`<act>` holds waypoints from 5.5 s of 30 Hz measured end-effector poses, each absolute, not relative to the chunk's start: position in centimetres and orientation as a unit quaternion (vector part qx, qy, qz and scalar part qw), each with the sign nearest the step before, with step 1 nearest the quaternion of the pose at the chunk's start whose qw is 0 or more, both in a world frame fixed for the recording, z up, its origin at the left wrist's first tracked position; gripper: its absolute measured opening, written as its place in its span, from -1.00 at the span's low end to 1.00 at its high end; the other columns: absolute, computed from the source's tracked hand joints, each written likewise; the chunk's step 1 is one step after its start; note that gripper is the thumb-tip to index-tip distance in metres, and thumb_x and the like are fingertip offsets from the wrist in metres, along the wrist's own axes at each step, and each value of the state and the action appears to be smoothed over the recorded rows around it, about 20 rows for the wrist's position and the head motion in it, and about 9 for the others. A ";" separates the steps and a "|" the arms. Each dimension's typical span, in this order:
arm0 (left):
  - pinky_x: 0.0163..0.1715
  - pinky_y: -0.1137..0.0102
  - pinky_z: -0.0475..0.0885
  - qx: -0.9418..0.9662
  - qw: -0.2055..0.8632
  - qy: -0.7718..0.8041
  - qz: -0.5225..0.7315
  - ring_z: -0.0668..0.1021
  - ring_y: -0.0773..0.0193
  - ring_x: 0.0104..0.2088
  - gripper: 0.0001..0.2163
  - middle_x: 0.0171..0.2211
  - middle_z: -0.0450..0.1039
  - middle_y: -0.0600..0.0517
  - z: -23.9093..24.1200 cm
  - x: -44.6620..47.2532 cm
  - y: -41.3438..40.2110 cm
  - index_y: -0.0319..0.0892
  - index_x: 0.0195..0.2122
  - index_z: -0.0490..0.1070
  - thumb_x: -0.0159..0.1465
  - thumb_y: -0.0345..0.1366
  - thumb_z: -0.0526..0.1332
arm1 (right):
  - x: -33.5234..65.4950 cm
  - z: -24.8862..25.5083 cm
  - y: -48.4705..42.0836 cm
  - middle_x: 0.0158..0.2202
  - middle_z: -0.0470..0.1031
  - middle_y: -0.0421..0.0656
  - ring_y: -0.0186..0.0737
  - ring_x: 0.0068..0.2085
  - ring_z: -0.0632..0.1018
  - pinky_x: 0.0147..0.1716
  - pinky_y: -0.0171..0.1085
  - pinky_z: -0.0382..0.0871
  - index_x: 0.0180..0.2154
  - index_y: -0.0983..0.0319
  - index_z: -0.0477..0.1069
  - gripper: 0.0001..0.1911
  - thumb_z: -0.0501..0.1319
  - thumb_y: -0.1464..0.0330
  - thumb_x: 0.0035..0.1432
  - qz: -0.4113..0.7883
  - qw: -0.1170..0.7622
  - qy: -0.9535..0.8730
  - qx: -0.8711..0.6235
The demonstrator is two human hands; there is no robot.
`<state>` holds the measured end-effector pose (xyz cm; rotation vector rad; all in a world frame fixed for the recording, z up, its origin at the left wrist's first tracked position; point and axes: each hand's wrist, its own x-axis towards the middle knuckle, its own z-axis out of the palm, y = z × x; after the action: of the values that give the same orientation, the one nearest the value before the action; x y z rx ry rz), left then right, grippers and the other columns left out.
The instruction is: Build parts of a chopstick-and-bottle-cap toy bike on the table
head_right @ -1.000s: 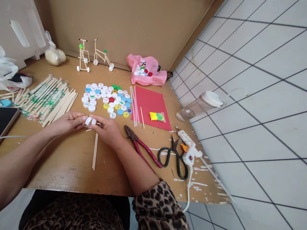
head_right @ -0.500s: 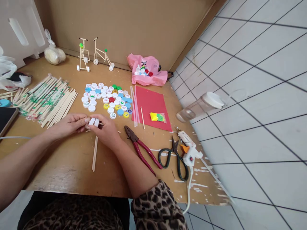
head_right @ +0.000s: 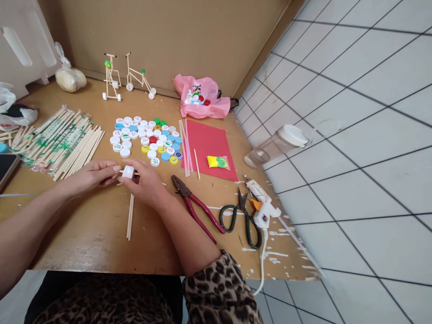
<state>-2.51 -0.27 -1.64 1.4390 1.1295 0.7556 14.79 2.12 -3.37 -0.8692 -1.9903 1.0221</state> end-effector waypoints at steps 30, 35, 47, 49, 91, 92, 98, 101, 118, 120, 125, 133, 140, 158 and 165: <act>-0.50 0.44 0.38 0.532 0.549 0.467 0.445 0.44 0.38 -0.53 -0.64 -0.52 0.40 0.11 -2.2 -2.6 0.3 -0.18 -0.40 0.33 0.08 0.04 0.28 | 14.8 -3.1 2.5 -0.55 0.37 -0.28 -0.37 -0.52 0.39 -0.46 -0.31 0.36 -0.45 0.17 0.31 -0.73 0.24 0.13 0.05 0.511 0.455 -0.624 -0.377; -0.46 0.44 0.43 0.492 0.572 0.446 0.481 0.53 0.34 -0.43 -0.54 -0.34 0.53 0.06 -2.2 -2.1 0.1 -0.16 -0.17 0.39 -0.08 -0.15 0.44 | 14.7 -3.3 2.4 -0.37 0.46 -0.18 -0.30 -0.35 0.45 -0.29 -0.24 0.37 -0.48 0.18 0.34 -0.84 0.21 0.27 0.08 0.442 0.483 -0.669 -0.351; -0.41 0.41 0.45 0.489 0.599 0.450 0.446 0.47 0.40 -0.54 -0.73 -0.54 0.51 0.10 -1.1 -2.6 -0.2 -0.24 -0.34 0.53 -0.07 -0.28 0.42 | 14.8 -3.3 2.4 -0.40 0.45 -0.23 -0.35 -0.41 0.43 -0.29 -0.25 0.39 -0.49 0.18 0.32 -0.83 0.25 0.27 0.04 0.526 0.435 -0.650 -0.334; -0.42 0.42 0.43 0.501 0.600 0.446 0.437 0.46 0.41 -0.54 -0.74 -0.52 0.52 0.09 -1.1 -2.7 -0.2 -0.24 -0.33 0.53 -0.06 -0.27 0.41 | 14.8 -3.3 2.4 -0.42 0.45 -0.24 -0.35 -0.42 0.43 -0.30 -0.25 0.39 -0.49 0.18 0.31 -0.82 0.25 0.26 0.04 0.530 0.431 -0.649 -0.335; -0.39 0.40 0.42 0.536 0.514 0.526 0.415 0.49 0.36 -0.50 -0.84 -0.50 0.51 0.06 -3.2 -3.2 0.6 -0.20 -0.37 0.52 0.07 -0.23 0.34 | 14.9 -4.7 3.6 -0.61 0.42 -0.28 -0.40 -0.59 0.36 -0.52 -0.33 0.32 -0.54 0.20 0.32 -0.67 0.33 0.11 -0.10 0.572 0.389 -0.568 -0.446; -0.41 0.41 0.42 0.526 0.518 0.530 0.418 0.48 0.37 -0.51 -0.85 -0.52 0.50 0.06 -3.2 -3.2 0.6 -0.21 -0.40 0.52 0.07 -0.23 0.34 | 14.9 -4.8 3.6 -0.61 0.42 -0.28 -0.40 -0.59 0.36 -0.53 -0.34 0.32 -0.52 0.20 0.33 -0.69 0.32 0.12 -0.08 0.569 0.385 -0.575 -0.444; -0.43 0.42 0.42 0.487 0.532 0.541 0.433 0.47 0.38 -0.53 -0.82 -0.55 0.50 0.06 -3.3 -3.4 0.8 -0.22 -0.46 0.52 0.02 -0.21 0.39 | 15.1 -4.8 3.5 -0.23 0.53 -0.15 -0.30 -0.31 0.53 -0.34 -0.28 0.45 -0.19 0.16 0.43 -0.70 0.31 0.31 -0.03 0.491 0.400 -0.680 -0.370; -0.45 0.45 0.40 0.492 0.530 0.541 0.429 0.46 0.39 -0.53 -0.80 -0.56 0.49 0.06 -3.2 -3.5 0.7 -0.21 -0.49 0.53 -0.01 -0.19 0.40 | 15.3 -4.5 3.3 -0.14 0.52 -0.12 -0.22 -0.21 0.53 -0.24 -0.20 0.46 -0.12 0.12 0.46 -0.66 0.30 0.37 0.00 0.389 0.384 -0.763 -0.346; -0.27 0.33 0.51 0.453 0.622 0.471 0.431 0.59 0.31 -0.38 -0.61 -0.37 0.58 0.04 -2.6 -3.1 0.4 -0.19 -0.21 0.45 -0.08 -0.29 0.46 | 15.3 -4.8 3.3 -0.12 0.51 -0.11 -0.15 -0.08 0.51 -0.10 -0.12 0.47 -0.07 0.08 0.47 -0.67 0.22 0.43 0.10 0.325 0.383 -0.803 -0.320; -0.24 0.31 0.51 0.455 0.624 0.466 0.432 0.60 0.28 -0.34 -0.62 -0.33 0.59 0.02 -2.7 -2.9 0.5 -0.20 -0.24 0.47 -0.10 -0.31 0.47 | 15.2 -4.7 3.1 -0.11 0.51 -0.12 -0.16 -0.08 0.51 -0.09 -0.12 0.47 -0.05 0.08 0.46 -0.64 0.22 0.45 0.09 0.330 0.380 -0.802 -0.322; -0.25 0.34 0.51 0.465 0.616 0.466 0.432 0.59 0.30 -0.36 -0.64 -0.37 0.59 0.04 -2.8 -2.8 0.6 -0.19 -0.32 0.48 -0.16 -0.31 0.49 | 15.1 -4.7 2.9 -0.15 0.52 -0.12 -0.18 -0.13 0.53 -0.12 -0.13 0.49 -0.07 0.10 0.47 -0.67 0.24 0.43 0.09 0.356 0.373 -0.793 -0.324; -0.30 0.31 0.48 0.463 0.626 0.464 0.422 0.57 0.29 -0.42 -0.70 -0.46 0.55 0.04 -2.6 -3.0 0.5 -0.21 -0.33 0.46 -0.10 -0.30 0.46 | 15.1 -4.7 2.9 -0.14 0.54 -0.13 -0.17 -0.14 0.56 -0.12 -0.12 0.49 -0.08 0.09 0.46 -0.70 0.25 0.41 0.10 0.380 0.367 -0.786 -0.321; -0.35 0.36 0.45 0.468 0.628 0.477 0.398 0.52 0.35 -0.49 -0.78 -0.54 0.51 0.07 -2.2 -3.2 0.3 -0.22 -0.36 0.47 -0.03 -0.32 0.42 | 15.2 -4.6 2.8 -0.14 0.53 -0.13 -0.17 -0.14 0.55 -0.12 -0.11 0.49 -0.09 0.09 0.46 -0.71 0.24 0.40 0.11 0.389 0.359 -0.787 -0.316; -0.39 0.43 0.45 0.480 0.632 0.471 0.385 0.54 0.37 -0.47 -0.74 -0.51 0.54 0.05 -2.6 -3.6 0.6 -0.23 -0.36 0.49 -0.05 -0.26 0.44 | 15.1 -5.1 3.2 -0.20 0.57 -0.16 -0.21 -0.17 0.56 -0.13 -0.16 0.47 -0.11 0.11 0.50 -0.71 0.30 0.38 0.08 0.351 0.374 -0.796 -0.320; -0.30 0.38 0.49 0.462 0.636 0.493 0.372 0.56 0.35 -0.44 -0.76 -0.48 0.56 0.04 -2.6 -3.4 0.6 -0.24 -0.34 0.52 -0.03 -0.28 0.43 | 15.0 -5.6 3.3 -0.13 0.59 -0.13 -0.21 -0.14 0.59 -0.13 -0.19 0.49 -0.07 0.15 0.48 -0.70 0.26 0.38 0.12 0.342 0.360 -0.804 -0.328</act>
<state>-3.37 0.64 -2.57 1.0549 1.1260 0.8507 15.02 3.29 -5.63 -0.8451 -2.0721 0.8821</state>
